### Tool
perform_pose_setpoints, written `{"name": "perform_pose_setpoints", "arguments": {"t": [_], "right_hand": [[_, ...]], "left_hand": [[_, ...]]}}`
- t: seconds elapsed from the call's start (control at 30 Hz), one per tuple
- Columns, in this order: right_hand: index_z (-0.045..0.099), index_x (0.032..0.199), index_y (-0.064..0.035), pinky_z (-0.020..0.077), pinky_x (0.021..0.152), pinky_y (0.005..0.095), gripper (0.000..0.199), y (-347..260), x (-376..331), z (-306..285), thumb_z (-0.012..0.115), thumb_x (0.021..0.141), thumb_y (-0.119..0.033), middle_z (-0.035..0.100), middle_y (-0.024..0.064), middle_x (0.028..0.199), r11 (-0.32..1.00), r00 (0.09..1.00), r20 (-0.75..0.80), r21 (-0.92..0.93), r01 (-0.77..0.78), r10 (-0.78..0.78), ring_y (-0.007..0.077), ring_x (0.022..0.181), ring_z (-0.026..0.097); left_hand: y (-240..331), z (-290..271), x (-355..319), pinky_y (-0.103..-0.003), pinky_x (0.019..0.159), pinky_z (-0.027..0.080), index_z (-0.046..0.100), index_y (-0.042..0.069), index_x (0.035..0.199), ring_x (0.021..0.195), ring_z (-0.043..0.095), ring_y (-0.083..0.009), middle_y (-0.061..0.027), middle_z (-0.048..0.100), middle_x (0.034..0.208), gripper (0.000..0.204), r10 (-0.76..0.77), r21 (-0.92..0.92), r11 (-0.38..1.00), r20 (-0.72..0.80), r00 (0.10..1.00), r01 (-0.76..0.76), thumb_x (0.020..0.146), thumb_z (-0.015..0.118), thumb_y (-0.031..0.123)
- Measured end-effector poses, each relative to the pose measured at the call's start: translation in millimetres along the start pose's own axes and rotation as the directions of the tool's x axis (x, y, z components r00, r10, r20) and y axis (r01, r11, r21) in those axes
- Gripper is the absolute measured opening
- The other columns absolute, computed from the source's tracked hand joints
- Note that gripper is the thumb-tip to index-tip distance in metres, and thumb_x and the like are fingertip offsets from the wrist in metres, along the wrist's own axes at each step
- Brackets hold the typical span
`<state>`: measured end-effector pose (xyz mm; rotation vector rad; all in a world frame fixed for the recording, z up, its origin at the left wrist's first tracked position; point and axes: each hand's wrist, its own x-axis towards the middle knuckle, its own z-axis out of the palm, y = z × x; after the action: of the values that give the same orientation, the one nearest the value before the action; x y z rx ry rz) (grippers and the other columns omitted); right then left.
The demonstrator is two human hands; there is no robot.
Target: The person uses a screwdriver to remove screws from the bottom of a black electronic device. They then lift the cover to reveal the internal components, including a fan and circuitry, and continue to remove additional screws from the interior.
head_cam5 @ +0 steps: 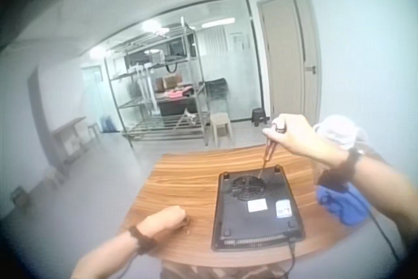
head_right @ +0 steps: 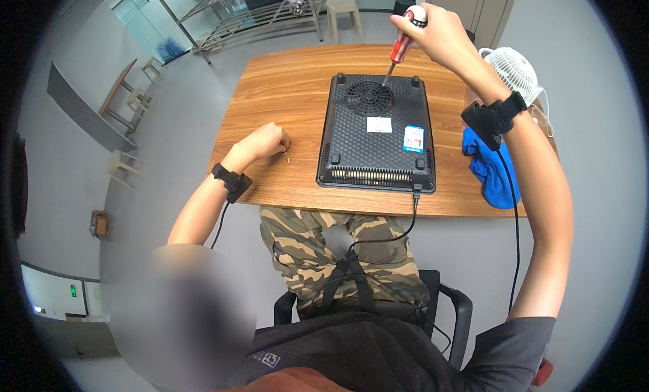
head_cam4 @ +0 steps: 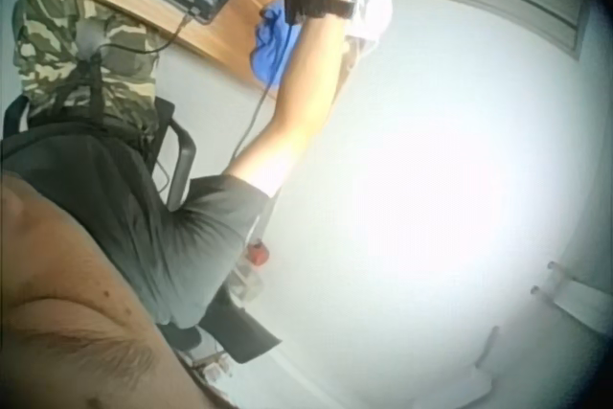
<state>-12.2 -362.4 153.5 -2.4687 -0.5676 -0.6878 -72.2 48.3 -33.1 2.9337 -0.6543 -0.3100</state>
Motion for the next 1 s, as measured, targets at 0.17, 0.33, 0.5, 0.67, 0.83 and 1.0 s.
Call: {"name": "perform_pose_setpoints", "arguments": {"t": [0.17, 0.33, 0.5, 0.67, 0.83, 1.0], "right_hand": [[0.072, 0.096, 0.0019, 0.0576, 0.075, 0.0377, 0.052, 8.5, -12.1, -2.4, 0.069, 0.096, -0.05, 0.075, 0.016, 0.083, 0.999, 0.999, 0.032, 0.027, -0.037, 0.036, 0.0277, 0.079, 0.075], [0.072, 0.094, 0.002, 0.0574, 0.074, 0.0381, 0.052, 14.6, -15.1, -9.6, 0.07, 0.096, -0.05, 0.074, 0.016, 0.081, 0.999, 0.999, 0.043, 0.027, -0.03, 0.028, 0.0275, 0.078, 0.075], [0.071, 0.092, 0.0017, 0.0571, 0.071, 0.0382, 0.053, 44.3, -13.6, -4.8, 0.07, 0.095, -0.051, 0.073, 0.0157, 0.078, 0.998, 1.0, -0.004, 0.057, -0.028, 0.029, 0.0268, 0.074, 0.074], [0.071, 0.093, 0.0021, 0.0569, 0.07, 0.0388, 0.055, 80.4, -12.4, -14.8, 0.071, 0.094, -0.053, 0.072, 0.0172, 0.077, 0.998, 0.999, -0.01, 0.058, -0.035, 0.035, 0.0269, 0.073, 0.074], [0.069, 0.093, 0.0018, 0.0572, 0.071, 0.0328, 0.041, 108.0, -4.5, -24.3, 0.071, 0.098, -0.039, 0.075, 0.0122, 0.08, 1.0, 1.0, -0.012, 0.003, -0.01, 0.01, 0.0196, 0.076, 0.075], [0.068, 0.091, 0.0035, 0.0552, 0.067, 0.0364, 0.045, 123.1, 16.3, -12.1, 0.074, 0.095, -0.041, 0.071, 0.0168, 0.076, 0.999, 0.998, 0.047, 0.025, -0.048, 0.047, 0.0252, 0.07, 0.072]], "left_hand": [[-2.4, -5.2, -1.1, -0.042, 0.076, 0.058, 0.077, 0.002, 0.09, 0.083, 0.072, -0.0357, -0.0187, 0.075, 0.087, 0.01, 0.02, -0.027, 0.999, 0.049, 0.999, -0.018, 0.081, 0.077, 0.007], [3.4, -12.5, 2.0, -0.041, 0.075, 0.058, 0.076, 0.002, 0.09, 0.082, 0.072, -0.0337, -0.0172, 0.075, 0.086, 0.013, -0.015, -0.022, 1.0, 0.099, 0.995, 0.017, 0.079, 0.081, 0.008], [4.0, -17.4, 2.5, -0.04, 0.076, 0.058, 0.076, 0.002, 0.091, 0.084, 0.072, -0.0328, -0.0163, 0.076, 0.088, 0.016, -0.022, -0.074, 0.997, 0.15, 0.988, 0.033, 0.078, 0.082, 0.009], [-0.5, -45.9, 21.0, -0.039, 0.078, 0.058, 0.078, 0.004, 0.097, 0.086, 0.073, -0.033, -0.0162, 0.076, 0.092, 0.017, 0.074, -0.041, 0.997, 0.041, 0.996, -0.072, 0.081, 0.072, 0.005], [60.9, -107.2, 84.3, -0.036, 0.078, 0.058, 0.076, 0.0, 0.101, 0.084, 0.074, -0.0272, -0.0165, 0.076, 0.092, 0.017, 0.122, -0.111, 0.985, -0.098, 0.988, -0.133, 0.09, 0.075, 0.014], [131.6, -138.3, 182.0, -0.031, 0.072, 0.053, 0.074, 0.0, 0.113, 0.076, 0.065, -0.0132, -0.0055, 0.07, 0.085, 0.029, 0.283, -0.286, 0.894, -0.241, 0.929, -0.346, 0.092, 0.077, 0.02]]}}
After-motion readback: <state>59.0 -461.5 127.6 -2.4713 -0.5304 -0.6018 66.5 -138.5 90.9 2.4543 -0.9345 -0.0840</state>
